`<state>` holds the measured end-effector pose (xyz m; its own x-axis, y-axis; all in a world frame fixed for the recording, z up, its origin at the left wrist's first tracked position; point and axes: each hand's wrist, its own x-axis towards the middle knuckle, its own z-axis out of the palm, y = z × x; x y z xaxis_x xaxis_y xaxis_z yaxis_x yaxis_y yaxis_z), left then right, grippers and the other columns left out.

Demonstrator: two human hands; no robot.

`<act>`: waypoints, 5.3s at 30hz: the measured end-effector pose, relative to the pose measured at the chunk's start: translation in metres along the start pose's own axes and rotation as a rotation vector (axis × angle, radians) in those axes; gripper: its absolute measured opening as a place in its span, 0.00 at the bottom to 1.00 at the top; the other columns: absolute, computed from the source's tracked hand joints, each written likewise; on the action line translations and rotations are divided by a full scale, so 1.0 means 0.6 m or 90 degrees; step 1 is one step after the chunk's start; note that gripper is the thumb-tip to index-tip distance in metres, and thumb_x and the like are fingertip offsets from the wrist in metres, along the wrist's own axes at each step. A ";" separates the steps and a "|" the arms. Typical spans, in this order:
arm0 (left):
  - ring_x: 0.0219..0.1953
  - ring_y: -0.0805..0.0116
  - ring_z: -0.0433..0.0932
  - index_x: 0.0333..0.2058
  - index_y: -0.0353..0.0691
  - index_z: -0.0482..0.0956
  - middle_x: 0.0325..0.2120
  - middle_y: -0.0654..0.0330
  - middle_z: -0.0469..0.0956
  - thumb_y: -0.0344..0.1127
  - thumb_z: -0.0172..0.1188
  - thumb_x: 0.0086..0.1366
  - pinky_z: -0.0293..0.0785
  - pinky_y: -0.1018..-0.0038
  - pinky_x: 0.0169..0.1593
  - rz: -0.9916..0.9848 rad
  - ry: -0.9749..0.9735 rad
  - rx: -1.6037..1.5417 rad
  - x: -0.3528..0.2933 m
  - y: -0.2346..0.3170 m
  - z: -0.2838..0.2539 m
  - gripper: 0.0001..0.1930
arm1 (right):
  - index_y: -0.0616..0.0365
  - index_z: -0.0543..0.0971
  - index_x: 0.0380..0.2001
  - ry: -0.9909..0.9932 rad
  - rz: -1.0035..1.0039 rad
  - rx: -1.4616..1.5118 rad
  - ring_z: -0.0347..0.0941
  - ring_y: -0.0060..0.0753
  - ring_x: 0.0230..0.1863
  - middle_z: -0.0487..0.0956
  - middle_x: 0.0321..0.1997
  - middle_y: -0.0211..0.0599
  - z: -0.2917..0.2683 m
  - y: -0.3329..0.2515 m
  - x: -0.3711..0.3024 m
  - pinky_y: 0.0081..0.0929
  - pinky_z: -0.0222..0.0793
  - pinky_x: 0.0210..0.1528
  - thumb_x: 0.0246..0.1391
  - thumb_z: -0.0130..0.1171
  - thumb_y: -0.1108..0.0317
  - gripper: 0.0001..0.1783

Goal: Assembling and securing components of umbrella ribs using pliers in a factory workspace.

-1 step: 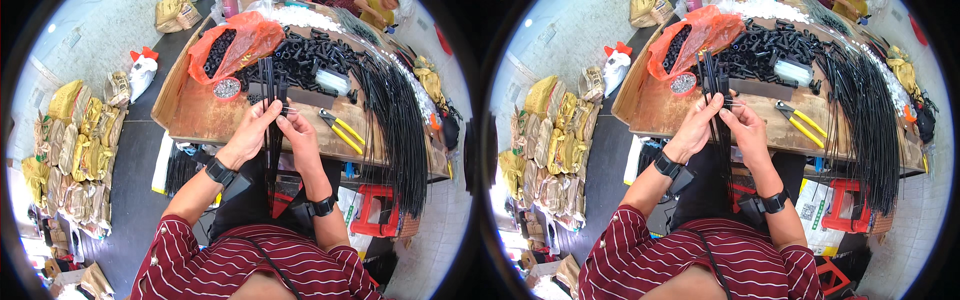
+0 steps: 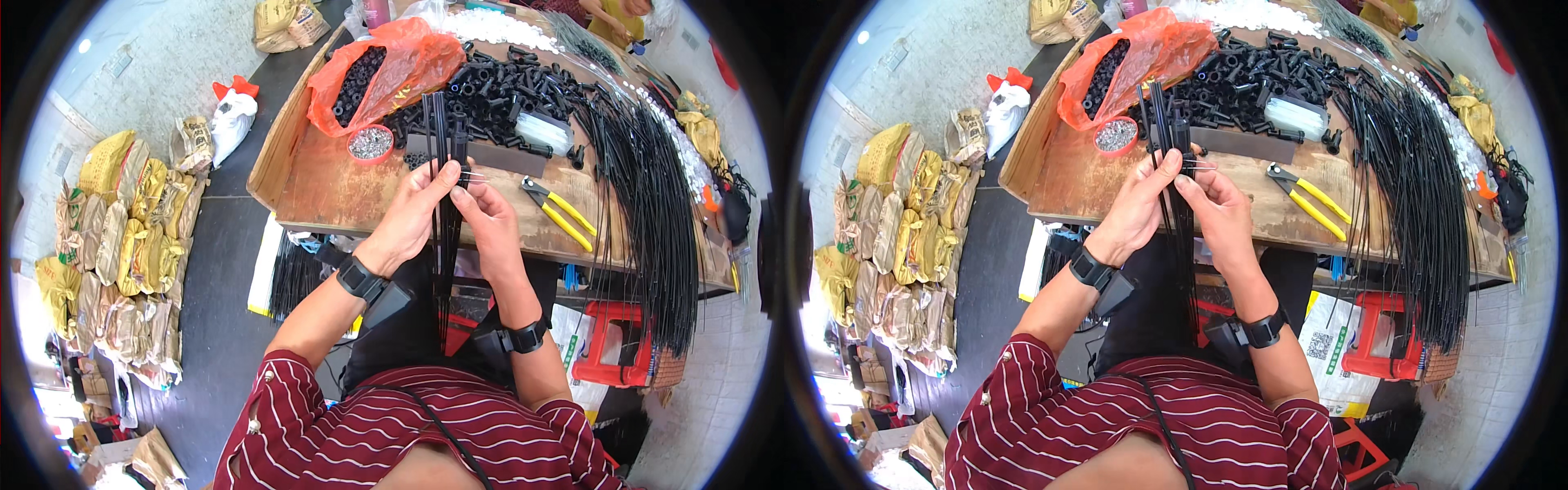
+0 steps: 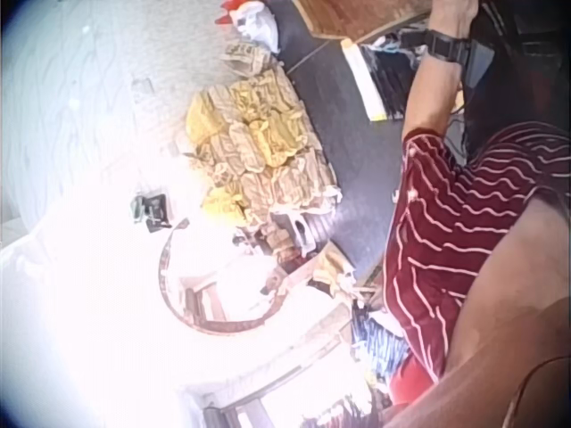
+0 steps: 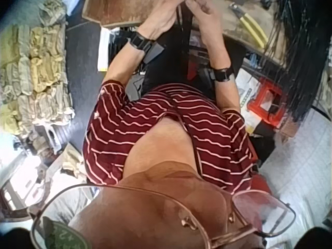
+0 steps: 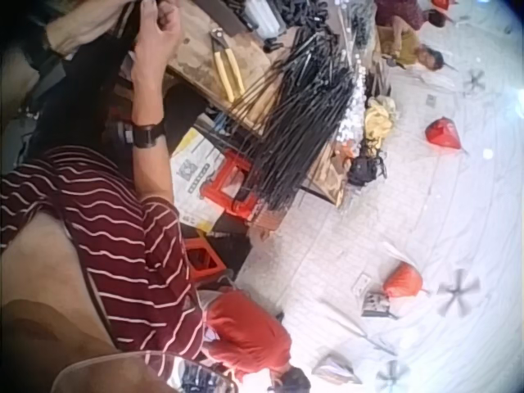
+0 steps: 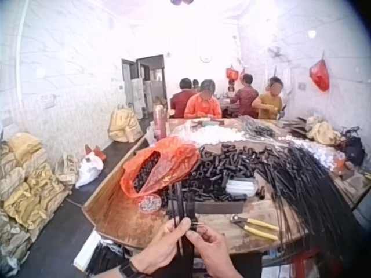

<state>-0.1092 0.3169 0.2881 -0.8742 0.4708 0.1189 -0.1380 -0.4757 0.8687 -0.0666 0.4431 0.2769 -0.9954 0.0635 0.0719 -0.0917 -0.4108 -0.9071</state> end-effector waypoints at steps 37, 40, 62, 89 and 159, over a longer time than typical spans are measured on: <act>0.42 0.71 0.77 0.48 0.36 0.72 0.40 0.57 0.78 0.41 0.54 0.67 0.75 0.73 0.47 -0.033 0.014 -0.076 -0.002 0.006 0.001 0.17 | 0.63 0.78 0.31 0.132 -0.094 -0.390 0.72 0.20 0.25 0.78 0.23 0.32 0.022 -0.026 -0.025 0.20 0.69 0.31 0.51 0.63 0.69 0.09; 0.42 0.71 0.78 0.48 0.36 0.72 0.39 0.58 0.78 0.41 0.54 0.67 0.75 0.73 0.48 -0.038 0.009 -0.073 -0.002 0.009 -0.001 0.17 | 0.63 0.77 0.29 0.129 -0.105 -0.328 0.71 0.16 0.25 0.77 0.23 0.29 0.018 -0.017 -0.021 0.18 0.67 0.30 0.51 0.63 0.71 0.06; 0.40 0.75 0.77 0.46 0.36 0.75 0.38 0.61 0.79 0.43 0.52 0.69 0.73 0.76 0.47 -0.038 -0.030 -0.037 -0.010 0.013 0.006 0.16 | 0.64 0.75 0.40 0.066 -0.085 -0.108 0.70 0.13 0.37 0.77 0.37 0.28 0.015 -0.012 -0.023 0.14 0.67 0.41 0.56 0.60 0.70 0.11; 0.41 0.75 0.76 0.45 0.35 0.74 0.39 0.59 0.78 0.42 0.52 0.69 0.72 0.75 0.46 0.027 -0.048 0.194 -0.009 0.025 0.015 0.16 | 0.62 0.76 0.39 0.061 -0.058 -0.121 0.69 0.12 0.36 0.75 0.34 0.21 0.002 -0.014 -0.027 0.13 0.66 0.41 0.56 0.60 0.69 0.09; 0.23 0.81 0.63 0.41 0.40 0.66 0.22 0.68 0.65 0.46 0.46 0.71 0.61 0.81 0.27 0.034 -0.044 0.102 -0.007 -0.006 0.060 0.14 | 0.62 0.76 0.28 0.108 -0.402 -0.681 0.75 0.31 0.22 0.77 0.23 0.41 -0.030 -0.093 -0.034 0.26 0.67 0.24 0.51 0.61 0.74 0.04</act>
<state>-0.0883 0.3433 0.3015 -0.8434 0.5004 0.1954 -0.0113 -0.3801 0.9249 -0.0407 0.4808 0.3184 -0.7623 0.1289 0.6343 -0.4029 0.6725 -0.6208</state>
